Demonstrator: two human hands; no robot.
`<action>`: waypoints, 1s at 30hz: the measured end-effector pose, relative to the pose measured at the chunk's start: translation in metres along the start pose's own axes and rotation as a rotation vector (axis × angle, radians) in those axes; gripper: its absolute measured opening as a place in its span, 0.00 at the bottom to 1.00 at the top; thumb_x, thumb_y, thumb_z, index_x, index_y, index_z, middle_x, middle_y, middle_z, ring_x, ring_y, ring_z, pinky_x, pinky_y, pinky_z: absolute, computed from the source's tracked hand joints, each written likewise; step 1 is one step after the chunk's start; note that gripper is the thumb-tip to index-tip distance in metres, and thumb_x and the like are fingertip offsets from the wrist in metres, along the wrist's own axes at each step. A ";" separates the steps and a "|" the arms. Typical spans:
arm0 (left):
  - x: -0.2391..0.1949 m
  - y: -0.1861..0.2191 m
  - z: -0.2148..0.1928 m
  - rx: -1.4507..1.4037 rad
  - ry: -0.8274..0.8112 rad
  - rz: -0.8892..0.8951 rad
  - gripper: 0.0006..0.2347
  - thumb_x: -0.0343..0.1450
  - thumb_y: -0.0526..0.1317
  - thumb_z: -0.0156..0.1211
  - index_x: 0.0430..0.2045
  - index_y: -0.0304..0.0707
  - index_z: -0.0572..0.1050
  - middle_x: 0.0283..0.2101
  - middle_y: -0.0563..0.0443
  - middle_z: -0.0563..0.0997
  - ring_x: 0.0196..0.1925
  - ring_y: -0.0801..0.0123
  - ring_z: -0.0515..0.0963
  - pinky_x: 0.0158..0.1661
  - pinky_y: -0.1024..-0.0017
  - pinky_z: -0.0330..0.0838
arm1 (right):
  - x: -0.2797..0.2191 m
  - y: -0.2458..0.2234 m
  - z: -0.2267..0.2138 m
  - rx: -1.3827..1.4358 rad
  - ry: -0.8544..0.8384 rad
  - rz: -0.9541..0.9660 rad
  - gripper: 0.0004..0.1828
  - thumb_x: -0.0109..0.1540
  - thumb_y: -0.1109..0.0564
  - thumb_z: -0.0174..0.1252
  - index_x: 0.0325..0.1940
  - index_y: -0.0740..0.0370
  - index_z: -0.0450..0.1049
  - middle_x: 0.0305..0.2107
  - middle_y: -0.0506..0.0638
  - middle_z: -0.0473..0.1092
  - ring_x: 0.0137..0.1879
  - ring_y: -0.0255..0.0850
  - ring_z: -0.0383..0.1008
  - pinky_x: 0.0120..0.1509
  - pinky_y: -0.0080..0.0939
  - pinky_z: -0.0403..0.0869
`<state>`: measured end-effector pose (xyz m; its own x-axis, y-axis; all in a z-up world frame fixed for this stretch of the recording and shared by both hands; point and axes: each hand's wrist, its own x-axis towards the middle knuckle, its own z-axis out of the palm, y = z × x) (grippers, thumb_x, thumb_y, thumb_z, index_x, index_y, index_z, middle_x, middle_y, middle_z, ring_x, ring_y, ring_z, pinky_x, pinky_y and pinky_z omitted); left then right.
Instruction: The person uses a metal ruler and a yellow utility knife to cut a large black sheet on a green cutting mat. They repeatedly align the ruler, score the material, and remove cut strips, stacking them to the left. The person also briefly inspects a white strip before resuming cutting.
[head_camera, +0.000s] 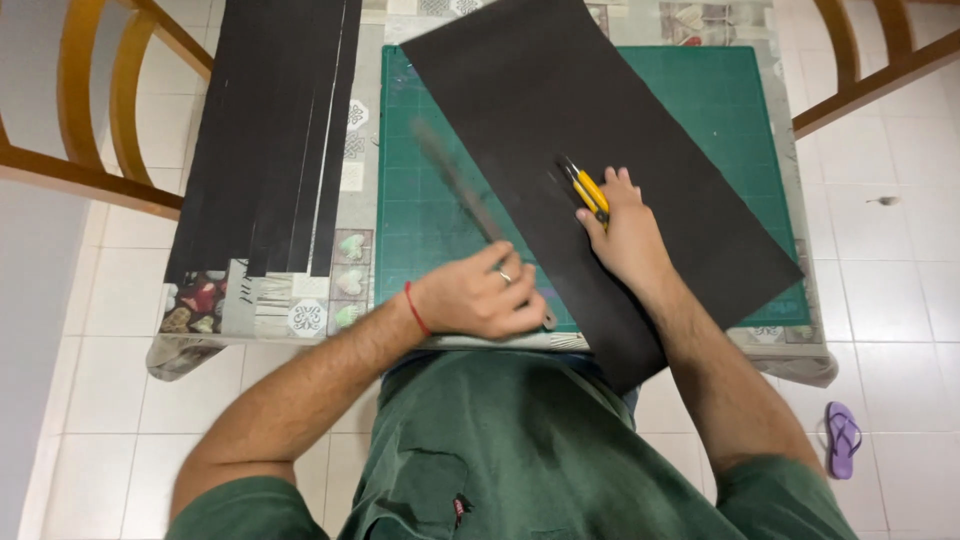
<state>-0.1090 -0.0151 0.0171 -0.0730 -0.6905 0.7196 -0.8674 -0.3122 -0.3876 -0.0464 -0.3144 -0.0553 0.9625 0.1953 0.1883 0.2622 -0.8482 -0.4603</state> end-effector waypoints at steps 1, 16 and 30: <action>0.003 0.006 0.001 -0.002 0.037 0.009 0.07 0.80 0.33 0.55 0.32 0.44 0.77 0.36 0.37 0.87 0.35 0.50 0.88 0.51 0.49 0.85 | 0.007 0.001 0.005 0.000 0.022 -0.031 0.21 0.72 0.50 0.71 0.60 0.71 0.79 0.74 0.77 0.68 0.83 0.69 0.61 0.85 0.70 0.61; 0.013 -0.015 0.067 -0.044 0.261 0.111 0.13 0.83 0.34 0.46 0.34 0.43 0.81 0.41 0.42 0.85 0.38 0.53 0.83 0.47 0.53 0.82 | -0.005 -0.026 0.018 1.279 0.061 0.257 0.26 0.55 0.69 0.83 0.41 0.59 0.69 0.43 0.63 0.84 0.41 0.41 0.89 0.41 0.42 0.88; -0.070 -0.115 0.075 -0.070 -0.795 -1.109 0.43 0.78 0.69 0.58 0.76 0.24 0.67 0.80 0.24 0.65 0.85 0.35 0.60 0.77 0.26 0.48 | 0.014 -0.031 -0.040 1.054 0.113 0.309 0.22 0.57 0.71 0.81 0.41 0.61 0.73 0.45 0.60 0.83 0.44 0.38 0.86 0.51 0.38 0.84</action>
<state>0.0325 0.0195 -0.0320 0.9505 -0.2944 0.0995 -0.3094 -0.9257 0.2175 -0.0437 -0.3047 -0.0033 0.9990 -0.0444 -0.0083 -0.0082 0.0025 -1.0000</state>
